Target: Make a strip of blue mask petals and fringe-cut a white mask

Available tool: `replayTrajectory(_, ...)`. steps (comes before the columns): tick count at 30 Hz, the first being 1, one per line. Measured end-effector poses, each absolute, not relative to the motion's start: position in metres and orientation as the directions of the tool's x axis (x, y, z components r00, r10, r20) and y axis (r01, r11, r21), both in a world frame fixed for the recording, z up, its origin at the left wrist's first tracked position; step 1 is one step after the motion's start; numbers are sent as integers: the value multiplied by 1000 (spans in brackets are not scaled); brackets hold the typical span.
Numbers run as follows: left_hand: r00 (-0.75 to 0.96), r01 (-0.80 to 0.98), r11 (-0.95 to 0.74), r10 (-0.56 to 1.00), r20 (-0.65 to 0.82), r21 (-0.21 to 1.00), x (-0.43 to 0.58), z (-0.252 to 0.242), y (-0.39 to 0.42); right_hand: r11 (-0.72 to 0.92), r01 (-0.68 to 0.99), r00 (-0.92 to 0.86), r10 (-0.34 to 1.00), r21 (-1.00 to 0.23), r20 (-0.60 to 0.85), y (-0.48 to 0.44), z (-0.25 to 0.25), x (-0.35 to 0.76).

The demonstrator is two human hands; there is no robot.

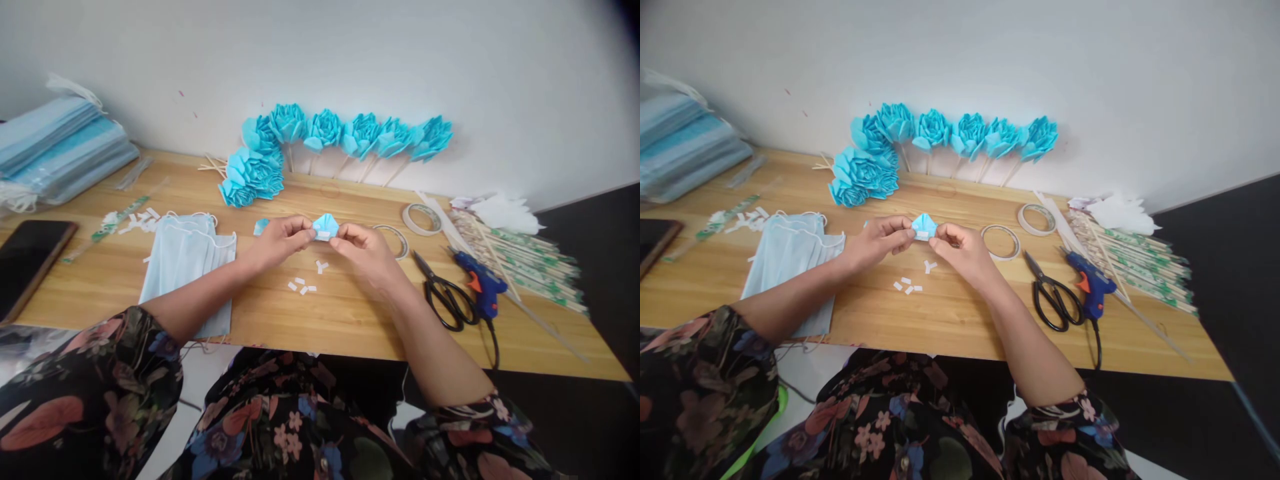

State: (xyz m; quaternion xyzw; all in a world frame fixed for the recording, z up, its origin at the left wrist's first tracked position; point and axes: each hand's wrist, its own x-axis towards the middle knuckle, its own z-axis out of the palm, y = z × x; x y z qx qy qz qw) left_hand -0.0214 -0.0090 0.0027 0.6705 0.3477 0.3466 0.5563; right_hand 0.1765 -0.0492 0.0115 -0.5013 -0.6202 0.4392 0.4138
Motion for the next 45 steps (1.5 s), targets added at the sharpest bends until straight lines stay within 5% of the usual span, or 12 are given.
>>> replayTrajectory(10,487,28,-93,871,68,995,-18,1,-10,121,272,-117,989,-955,92,-48,8,176)
replayTrajectory(13,455,52,-84,889,52,995,-18,-1,-9,202,341,-9,977,-918,212,-50,10,176)
replayTrajectory(15,434,67,-78,900,41,995,-18,-1,-9,322,467,54,919,-824,390,-52,11,175)
replayTrajectory(18,421,67,-78,906,43,995,-18,-1,-9,501,663,-82,787,-556,611,-55,11,171)
replayTrajectory(23,451,32,-99,889,74,995,-17,-1,-9,559,765,-257,720,-320,644,-53,4,169)
replayTrajectory(45,450,150,-265,876,172,953,-17,-8,-10,524,730,-221,789,-440,573,-52,2,169)
